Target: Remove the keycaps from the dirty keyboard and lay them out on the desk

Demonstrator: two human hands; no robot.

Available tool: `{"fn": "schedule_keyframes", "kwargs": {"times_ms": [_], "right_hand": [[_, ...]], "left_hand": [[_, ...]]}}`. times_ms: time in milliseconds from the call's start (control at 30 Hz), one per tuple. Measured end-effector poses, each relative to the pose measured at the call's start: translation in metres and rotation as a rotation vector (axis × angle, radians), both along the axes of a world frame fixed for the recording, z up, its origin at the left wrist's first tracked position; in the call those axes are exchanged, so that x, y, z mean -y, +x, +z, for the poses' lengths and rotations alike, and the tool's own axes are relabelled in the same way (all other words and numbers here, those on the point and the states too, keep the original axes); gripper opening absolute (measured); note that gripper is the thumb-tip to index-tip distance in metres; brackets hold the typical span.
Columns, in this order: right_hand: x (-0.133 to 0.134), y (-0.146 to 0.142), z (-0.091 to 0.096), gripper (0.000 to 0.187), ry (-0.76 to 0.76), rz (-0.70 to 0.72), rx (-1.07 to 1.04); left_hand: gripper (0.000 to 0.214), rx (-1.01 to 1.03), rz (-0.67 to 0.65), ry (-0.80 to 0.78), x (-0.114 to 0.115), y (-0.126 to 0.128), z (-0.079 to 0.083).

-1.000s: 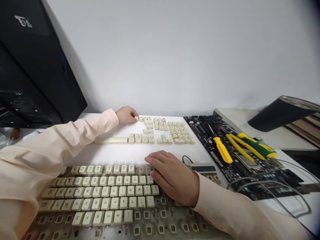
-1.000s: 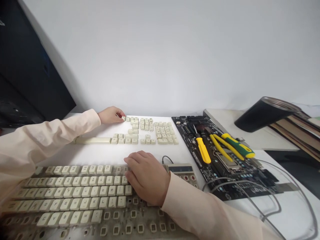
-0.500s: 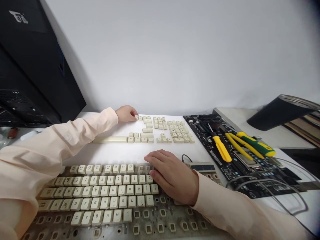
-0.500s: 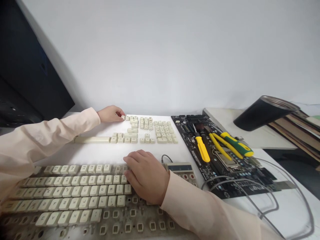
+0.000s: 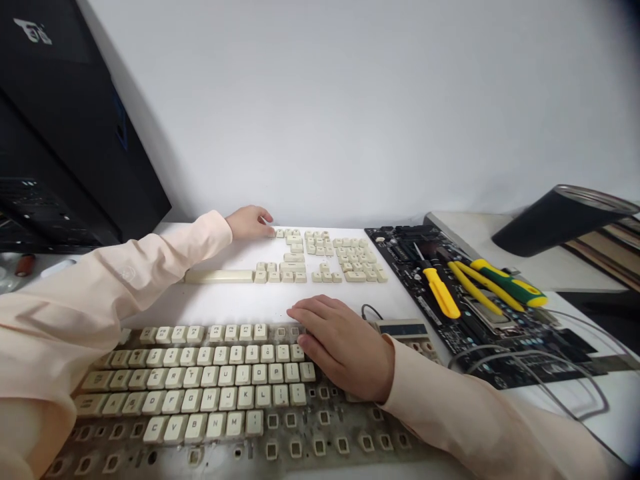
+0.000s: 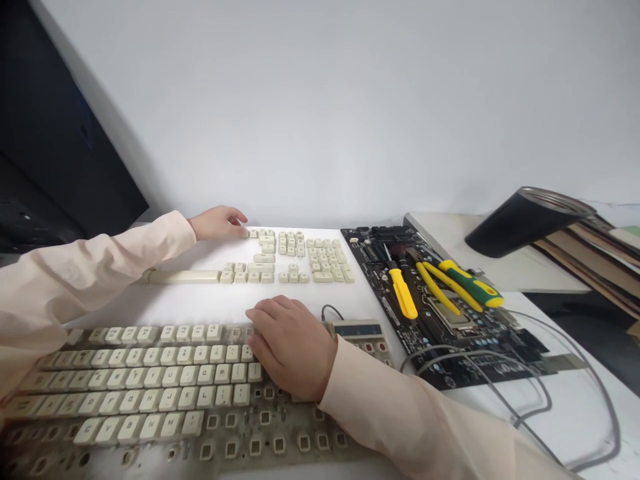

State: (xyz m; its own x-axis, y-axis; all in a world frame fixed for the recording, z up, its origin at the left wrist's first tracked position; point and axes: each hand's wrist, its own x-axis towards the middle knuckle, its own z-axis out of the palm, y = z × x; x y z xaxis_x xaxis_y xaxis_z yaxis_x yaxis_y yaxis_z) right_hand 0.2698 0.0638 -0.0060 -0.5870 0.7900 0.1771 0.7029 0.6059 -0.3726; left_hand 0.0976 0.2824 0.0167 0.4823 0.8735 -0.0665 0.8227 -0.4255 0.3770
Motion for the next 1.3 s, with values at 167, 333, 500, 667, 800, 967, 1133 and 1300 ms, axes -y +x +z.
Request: {"fn": "schedule_keyframes", "kwargs": {"times_ms": [167,333,500,667,800,967,1133,1300], "right_hand": [[-0.001,0.0,-0.001,0.033,0.0,-0.016,-0.059],[-0.001,0.0,-0.002,0.032,-0.049,-0.046,-0.061],[-0.002,0.0,-0.003,0.031,-0.033,-0.035,-0.023],[-0.002,-0.002,-0.004,0.028,-0.027,-0.048,-0.013],[-0.002,-0.004,-0.004,0.026,-0.025,-0.056,-0.004],[-0.002,-0.004,-0.003,0.024,-0.008,-0.061,0.007],[-0.002,-0.004,-0.003,0.024,0.005,-0.052,0.025],[-0.002,-0.005,-0.002,0.028,0.018,-0.015,0.066]], "left_hand": [[0.029,0.04,0.078,0.2,0.028,-0.001,0.029],[0.039,0.057,-0.008,0.259,0.102,0.0,0.058],[0.04,-0.153,-0.26,0.161,0.164,-0.009,0.033],[0.039,-0.262,-0.244,0.199,0.179,-0.013,0.007],[0.043,-0.268,-0.195,0.258,0.18,-0.013,0.006],[0.045,-0.235,-0.181,0.235,0.179,-0.012,0.005],[0.045,-0.197,-0.159,0.212,0.178,-0.011,0.001],[0.042,-0.206,-0.139,0.228,0.18,-0.01,0.001]]}}
